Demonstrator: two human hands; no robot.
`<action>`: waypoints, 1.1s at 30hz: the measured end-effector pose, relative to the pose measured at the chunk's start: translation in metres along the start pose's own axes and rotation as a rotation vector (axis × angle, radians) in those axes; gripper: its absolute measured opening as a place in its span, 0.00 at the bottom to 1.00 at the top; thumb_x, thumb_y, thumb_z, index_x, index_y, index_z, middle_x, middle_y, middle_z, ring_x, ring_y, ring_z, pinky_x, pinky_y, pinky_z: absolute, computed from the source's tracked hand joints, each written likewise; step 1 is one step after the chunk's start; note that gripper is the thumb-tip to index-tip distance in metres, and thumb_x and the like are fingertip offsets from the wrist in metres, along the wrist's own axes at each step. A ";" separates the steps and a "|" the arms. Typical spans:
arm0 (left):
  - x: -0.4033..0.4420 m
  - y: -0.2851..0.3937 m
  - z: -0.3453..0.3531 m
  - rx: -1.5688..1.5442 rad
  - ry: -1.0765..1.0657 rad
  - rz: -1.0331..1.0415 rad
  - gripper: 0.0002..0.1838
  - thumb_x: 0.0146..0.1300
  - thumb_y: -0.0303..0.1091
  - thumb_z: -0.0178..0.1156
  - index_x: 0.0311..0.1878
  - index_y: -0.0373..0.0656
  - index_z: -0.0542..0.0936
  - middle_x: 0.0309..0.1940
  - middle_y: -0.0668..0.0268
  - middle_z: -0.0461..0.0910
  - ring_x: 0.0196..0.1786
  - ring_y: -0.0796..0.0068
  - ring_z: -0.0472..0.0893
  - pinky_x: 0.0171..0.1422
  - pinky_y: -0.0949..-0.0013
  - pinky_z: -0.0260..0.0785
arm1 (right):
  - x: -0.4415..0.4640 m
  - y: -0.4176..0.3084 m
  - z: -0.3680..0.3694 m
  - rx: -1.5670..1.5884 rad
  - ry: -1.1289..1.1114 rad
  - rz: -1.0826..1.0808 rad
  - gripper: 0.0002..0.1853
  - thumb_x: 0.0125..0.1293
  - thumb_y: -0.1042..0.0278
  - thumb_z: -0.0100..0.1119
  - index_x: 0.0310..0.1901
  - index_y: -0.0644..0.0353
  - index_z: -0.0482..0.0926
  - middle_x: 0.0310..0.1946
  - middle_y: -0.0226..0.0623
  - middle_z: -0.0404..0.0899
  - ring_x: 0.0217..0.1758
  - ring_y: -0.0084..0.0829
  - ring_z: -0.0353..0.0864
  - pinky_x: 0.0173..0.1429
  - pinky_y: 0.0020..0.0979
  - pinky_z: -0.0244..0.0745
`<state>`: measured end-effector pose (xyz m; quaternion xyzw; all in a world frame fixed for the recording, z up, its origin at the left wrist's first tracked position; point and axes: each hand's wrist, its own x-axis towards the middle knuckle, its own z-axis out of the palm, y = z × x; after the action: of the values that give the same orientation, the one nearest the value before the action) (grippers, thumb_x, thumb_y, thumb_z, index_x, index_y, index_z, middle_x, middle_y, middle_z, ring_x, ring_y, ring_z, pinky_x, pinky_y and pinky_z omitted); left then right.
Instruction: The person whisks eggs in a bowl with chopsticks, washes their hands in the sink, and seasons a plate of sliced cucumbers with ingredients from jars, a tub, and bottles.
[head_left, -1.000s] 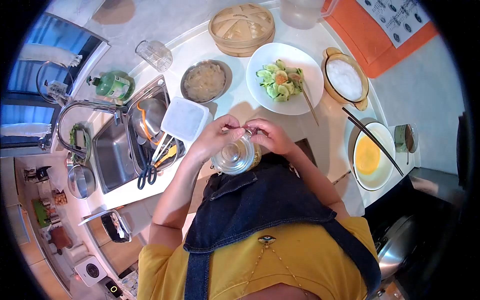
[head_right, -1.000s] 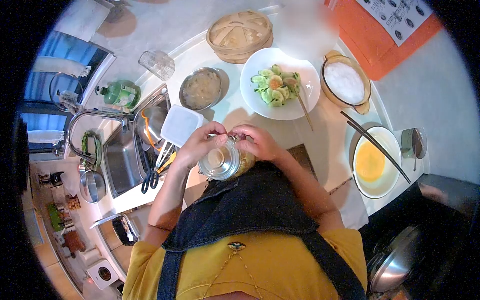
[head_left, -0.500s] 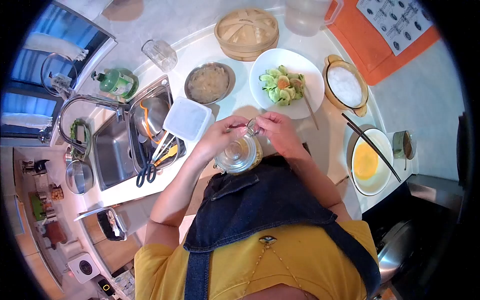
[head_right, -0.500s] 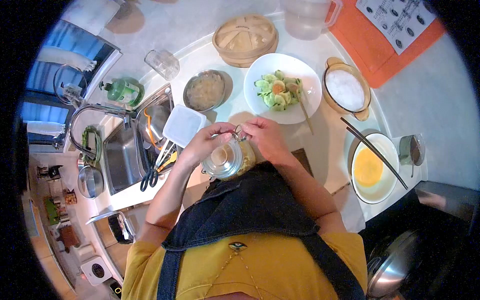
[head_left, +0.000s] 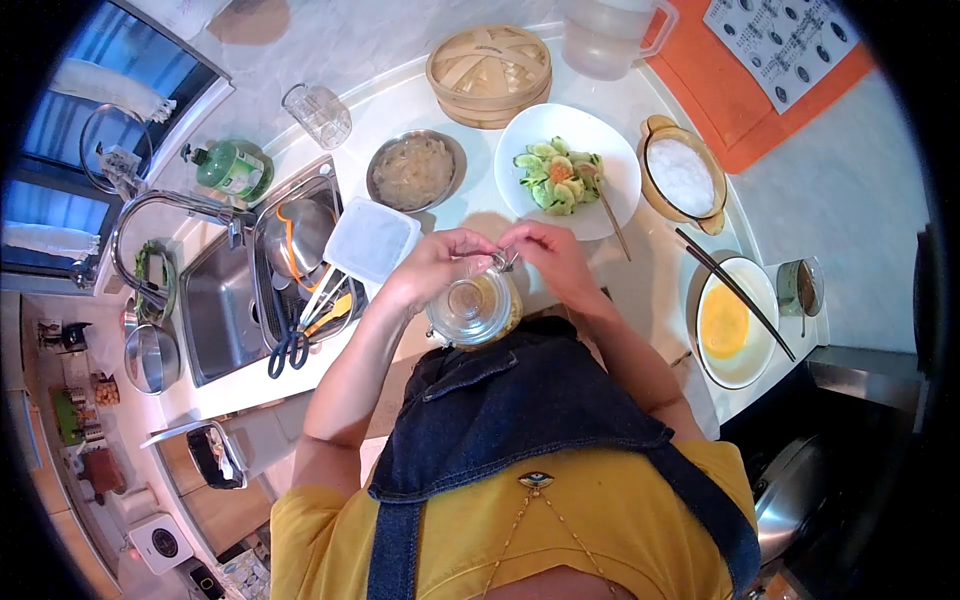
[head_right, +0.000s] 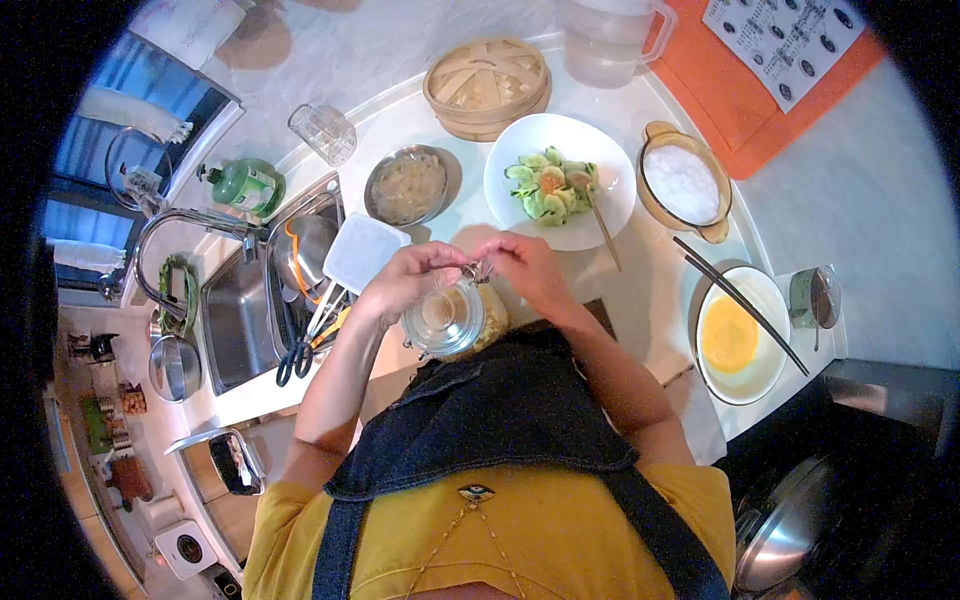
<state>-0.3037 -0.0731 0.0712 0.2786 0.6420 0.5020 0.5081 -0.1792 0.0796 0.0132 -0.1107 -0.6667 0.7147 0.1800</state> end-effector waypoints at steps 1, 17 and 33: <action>0.001 0.000 -0.001 -0.030 -0.021 -0.005 0.12 0.59 0.28 0.58 0.46 0.37 0.74 0.38 0.68 0.77 0.41 0.81 0.75 0.46 0.78 0.68 | -0.003 -0.002 0.000 0.004 -0.101 -0.137 0.06 0.55 0.76 0.57 0.36 0.65 0.78 0.35 0.35 0.79 0.38 0.23 0.78 0.41 0.24 0.72; -0.004 -0.004 0.006 -0.060 0.045 0.100 0.14 0.61 0.28 0.56 0.50 0.37 0.72 0.42 0.68 0.76 0.46 0.80 0.73 0.52 0.77 0.65 | -0.022 0.004 0.019 0.078 0.183 0.071 0.07 0.55 0.77 0.60 0.36 0.68 0.79 0.36 0.38 0.81 0.37 0.24 0.79 0.42 0.24 0.74; -0.012 -0.021 0.011 0.148 0.183 0.329 0.06 0.64 0.32 0.54 0.38 0.39 0.74 0.43 0.66 0.77 0.44 0.80 0.74 0.51 0.76 0.65 | -0.007 -0.026 0.034 -0.060 0.211 -0.108 0.07 0.59 0.69 0.60 0.34 0.64 0.78 0.28 0.32 0.80 0.31 0.19 0.77 0.35 0.22 0.72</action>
<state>-0.2866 -0.0864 0.0568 0.3697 0.6665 0.5528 0.3370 -0.1830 0.0471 0.0412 -0.1545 -0.6703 0.6679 0.2840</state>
